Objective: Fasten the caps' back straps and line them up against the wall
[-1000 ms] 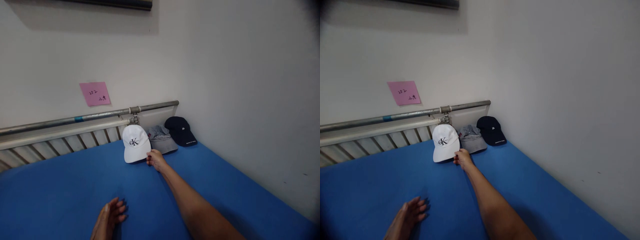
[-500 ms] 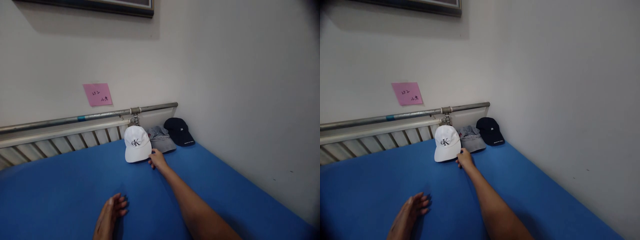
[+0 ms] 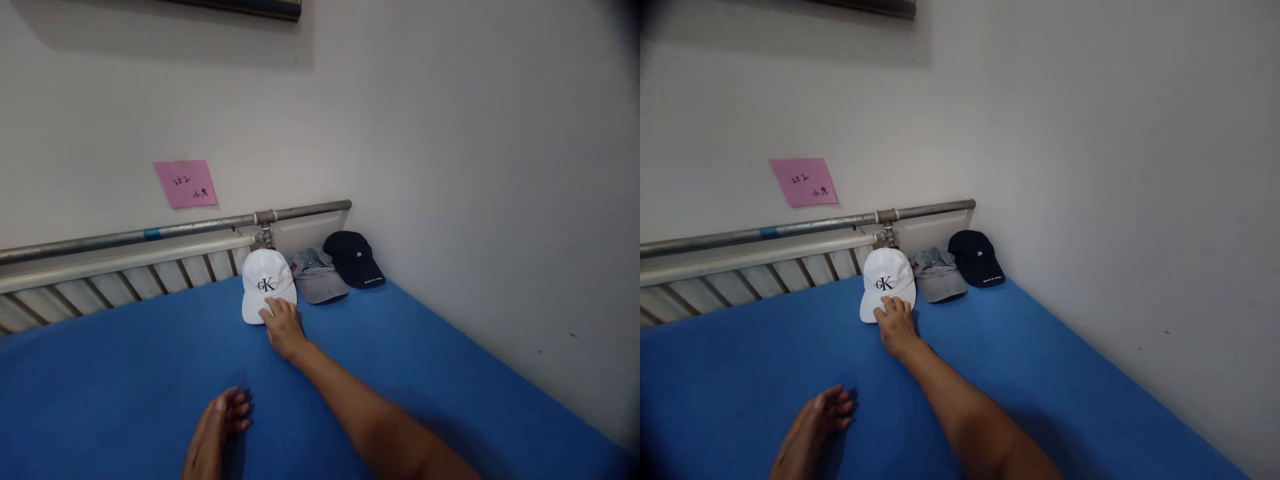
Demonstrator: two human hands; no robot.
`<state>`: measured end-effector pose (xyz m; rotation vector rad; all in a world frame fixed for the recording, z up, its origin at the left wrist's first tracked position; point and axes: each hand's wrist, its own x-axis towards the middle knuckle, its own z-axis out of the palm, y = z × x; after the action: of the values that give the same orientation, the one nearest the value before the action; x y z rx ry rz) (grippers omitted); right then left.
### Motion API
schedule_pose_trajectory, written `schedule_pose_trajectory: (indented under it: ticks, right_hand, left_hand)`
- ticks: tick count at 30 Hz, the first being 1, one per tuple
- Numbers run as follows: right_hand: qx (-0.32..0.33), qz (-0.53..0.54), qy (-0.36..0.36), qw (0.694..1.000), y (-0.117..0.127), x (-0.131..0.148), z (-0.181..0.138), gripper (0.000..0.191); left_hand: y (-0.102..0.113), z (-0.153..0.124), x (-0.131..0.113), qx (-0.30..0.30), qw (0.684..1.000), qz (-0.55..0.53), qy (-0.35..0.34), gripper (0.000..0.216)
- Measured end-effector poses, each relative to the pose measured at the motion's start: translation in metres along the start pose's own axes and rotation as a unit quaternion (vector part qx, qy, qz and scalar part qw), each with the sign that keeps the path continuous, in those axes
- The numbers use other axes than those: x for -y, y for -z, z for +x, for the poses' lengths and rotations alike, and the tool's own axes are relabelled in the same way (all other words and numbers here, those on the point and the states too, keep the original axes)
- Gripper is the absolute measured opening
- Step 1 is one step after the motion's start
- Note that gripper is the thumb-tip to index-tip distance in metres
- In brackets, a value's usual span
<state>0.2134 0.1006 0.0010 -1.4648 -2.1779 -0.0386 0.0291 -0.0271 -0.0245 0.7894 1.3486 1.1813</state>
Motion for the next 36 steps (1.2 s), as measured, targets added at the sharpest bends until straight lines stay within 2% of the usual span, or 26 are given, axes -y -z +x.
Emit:
schedule_pose_trajectory:
  ticks: [4, 12, 19, 23, 28, 36]
  right_hand:
    - [0.004, -0.047, 0.003, 0.999, -0.005, -0.01, 0.007, 0.029]
    - [0.008, -0.085, -0.006, 0.996, -0.005, -0.013, 0.002, 0.025]
    - [0.006, -0.094, -0.026, 0.995, 0.001, -0.022, -0.005, 0.022]
    - [-0.001, -0.097, -0.018, 0.995, 0.004, -0.02, -0.007, 0.024]
    - [-0.009, -0.104, -0.007, 0.994, 0.001, -0.012, 0.001, 0.032]
    - [0.005, -0.104, -0.025, 0.994, -0.003, -0.015, 0.005, 0.027]
  left_hand:
    - [0.002, -0.001, -0.003, 0.013, 1.0, -0.008, -0.004, 0.08]
    - [-0.013, -0.012, -0.019, -0.029, 1.0, -0.002, 0.001, 0.088]
    - [-0.012, -0.01, -0.009, -0.018, 1.0, 0.014, -0.022, 0.084]
    - [-0.015, -0.015, -0.013, -0.018, 1.0, 0.014, -0.018, 0.082]
    - [-0.016, -0.019, -0.018, -0.011, 0.999, 0.028, -0.024, 0.083]
    - [-0.012, -0.013, -0.007, 0.001, 0.999, 0.034, -0.04, 0.079]
